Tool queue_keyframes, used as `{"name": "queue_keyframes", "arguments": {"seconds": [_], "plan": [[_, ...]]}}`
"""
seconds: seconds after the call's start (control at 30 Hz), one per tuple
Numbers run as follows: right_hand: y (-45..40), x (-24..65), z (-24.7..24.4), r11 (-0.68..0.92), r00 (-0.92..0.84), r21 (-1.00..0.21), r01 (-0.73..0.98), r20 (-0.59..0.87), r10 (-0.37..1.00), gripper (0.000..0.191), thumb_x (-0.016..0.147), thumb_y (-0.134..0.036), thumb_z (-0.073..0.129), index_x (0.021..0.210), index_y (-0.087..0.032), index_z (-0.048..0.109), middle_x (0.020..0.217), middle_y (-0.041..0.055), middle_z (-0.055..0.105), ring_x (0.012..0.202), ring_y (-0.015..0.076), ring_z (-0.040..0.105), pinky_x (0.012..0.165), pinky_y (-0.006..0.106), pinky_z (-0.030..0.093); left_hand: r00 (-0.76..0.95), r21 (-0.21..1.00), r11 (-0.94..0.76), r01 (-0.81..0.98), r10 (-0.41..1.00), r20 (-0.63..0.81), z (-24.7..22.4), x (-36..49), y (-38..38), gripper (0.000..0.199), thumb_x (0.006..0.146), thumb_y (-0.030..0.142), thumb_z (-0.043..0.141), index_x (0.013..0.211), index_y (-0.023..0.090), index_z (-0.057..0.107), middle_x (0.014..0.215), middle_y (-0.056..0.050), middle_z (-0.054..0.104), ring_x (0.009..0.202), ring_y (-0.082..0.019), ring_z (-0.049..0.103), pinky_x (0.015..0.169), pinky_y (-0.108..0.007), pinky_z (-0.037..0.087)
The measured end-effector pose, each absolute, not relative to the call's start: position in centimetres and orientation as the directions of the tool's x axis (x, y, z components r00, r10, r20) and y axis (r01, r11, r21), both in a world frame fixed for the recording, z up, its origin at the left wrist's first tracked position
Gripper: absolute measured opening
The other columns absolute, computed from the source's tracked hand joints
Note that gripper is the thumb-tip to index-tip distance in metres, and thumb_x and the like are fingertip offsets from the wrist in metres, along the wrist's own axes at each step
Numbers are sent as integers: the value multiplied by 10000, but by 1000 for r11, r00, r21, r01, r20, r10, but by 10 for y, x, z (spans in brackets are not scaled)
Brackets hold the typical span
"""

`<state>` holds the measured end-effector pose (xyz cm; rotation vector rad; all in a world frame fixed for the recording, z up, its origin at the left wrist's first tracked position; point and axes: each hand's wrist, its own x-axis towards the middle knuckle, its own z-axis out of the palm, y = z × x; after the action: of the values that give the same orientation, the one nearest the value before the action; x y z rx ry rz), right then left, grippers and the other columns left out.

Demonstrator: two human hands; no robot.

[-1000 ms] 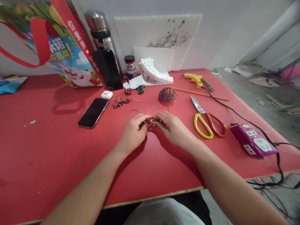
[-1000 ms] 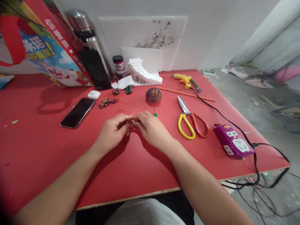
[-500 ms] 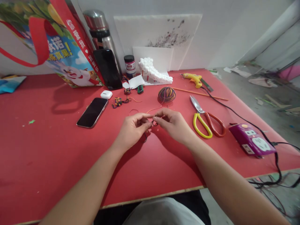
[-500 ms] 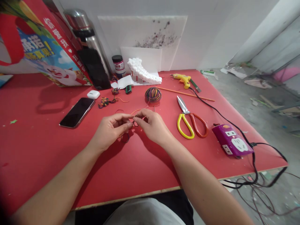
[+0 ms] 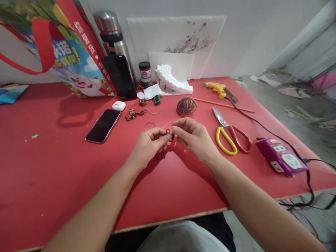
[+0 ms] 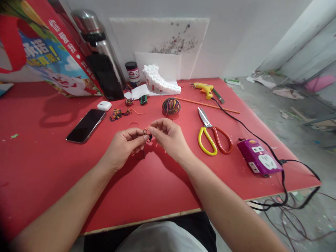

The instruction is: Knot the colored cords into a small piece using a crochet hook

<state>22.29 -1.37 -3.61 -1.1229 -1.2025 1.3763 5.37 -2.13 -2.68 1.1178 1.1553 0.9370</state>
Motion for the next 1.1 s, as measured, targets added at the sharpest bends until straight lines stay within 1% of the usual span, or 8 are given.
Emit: {"name": "queue_keyframes", "arguments": {"seconds": [0.1, 0.23, 0.4, 0.53, 0.67, 0.77, 0.9, 1.1], "plan": [[-15, 222, -34, -137, -119, -984, -112, -124, 985, 363, 780, -518, 801, 838, -201, 635, 546, -83, 476, 447, 74, 379, 431, 235, 259, 139, 968, 234, -88, 965, -221, -29, 53, -20, 204, 750, 344, 818, 774, 188, 689, 505, 36, 582, 419, -75, 454, 402, -194, 325], [-17, 218, -31, -220, -161, -968, -116, -201, 966, 342, 711, -455, 835, 816, -179, 663, 582, -68, 524, 468, 62, 386, 440, 228, 246, 76, 963, 228, -145, 973, -219, -32, 53, -18, 209, 717, 320, 833, 778, 173, 697, 504, 38, 586, 420, -57, 446, 411, -176, 321], [-17, 213, -34, -224, -146, -971, -79, -211, 967, 298, 694, -419, 808, 752, -176, 645, 547, -64, 529, 463, 64, 366, 441, 241, 234, 79, 968, 215, -133, 975, -206, -31, 55, -21, 203, 728, 321, 823, 819, 173, 719, 507, 42, 585, 409, -75, 460, 371, -186, 338], [-17, 212, -37, -210, -127, -975, -78, -199, 972, 247, 675, -369, 785, 729, -190, 623, 543, -67, 515, 468, 71, 367, 452, 246, 230, 93, 976, 199, -89, 977, -191, -29, 56, -22, 192, 772, 328, 799, 852, 177, 712, 514, 44, 588, 397, -78, 457, 363, -190, 337], [-17, 213, -38, -186, -105, -980, -75, -177, 979, 214, 665, -348, 761, 721, -193, 625, 541, -67, 518, 466, 75, 381, 454, 248, 256, 77, 989, 146, -34, 987, -143, -32, 56, -22, 175, 786, 322, 785, 800, 179, 685, 506, 53, 554, 402, -73, 444, 392, -197, 337], [-18, 212, -36, -187, -111, -977, -106, -175, 978, 213, 677, -353, 752, 729, -197, 617, 526, -72, 504, 453, 80, 378, 451, 250, 272, 49, 994, 101, -35, 994, -100, -32, 57, -23, 173, 786, 308, 776, 757, 173, 673, 505, 60, 507, 447, -61, 404, 434, -191, 309], [-19, 212, -36, -164, -123, -981, -102, -151, 981, 200, 684, -342, 748, 728, -194, 621, 539, -70, 510, 454, 80, 376, 458, 256, 276, 26, 990, 102, -101, 995, -100, -31, 61, -26, 172, 768, 287, 775, 721, 165, 663, 533, 60, 476, 483, -51, 355, 468, -193, 265], [-20, 211, -41, -96, -122, -993, -66, -87, 989, 136, 717, -292, 717, 735, -190, 629, 602, -51, 554, 489, 80, 414, 481, 254, 295, 3, 940, 181, -289, 982, -188, -33, 66, -24, 196, 681, 255, 814, 693, 158, 644, 536, 63, 468, 461, -39, 316, 459, -195, 222]]}}
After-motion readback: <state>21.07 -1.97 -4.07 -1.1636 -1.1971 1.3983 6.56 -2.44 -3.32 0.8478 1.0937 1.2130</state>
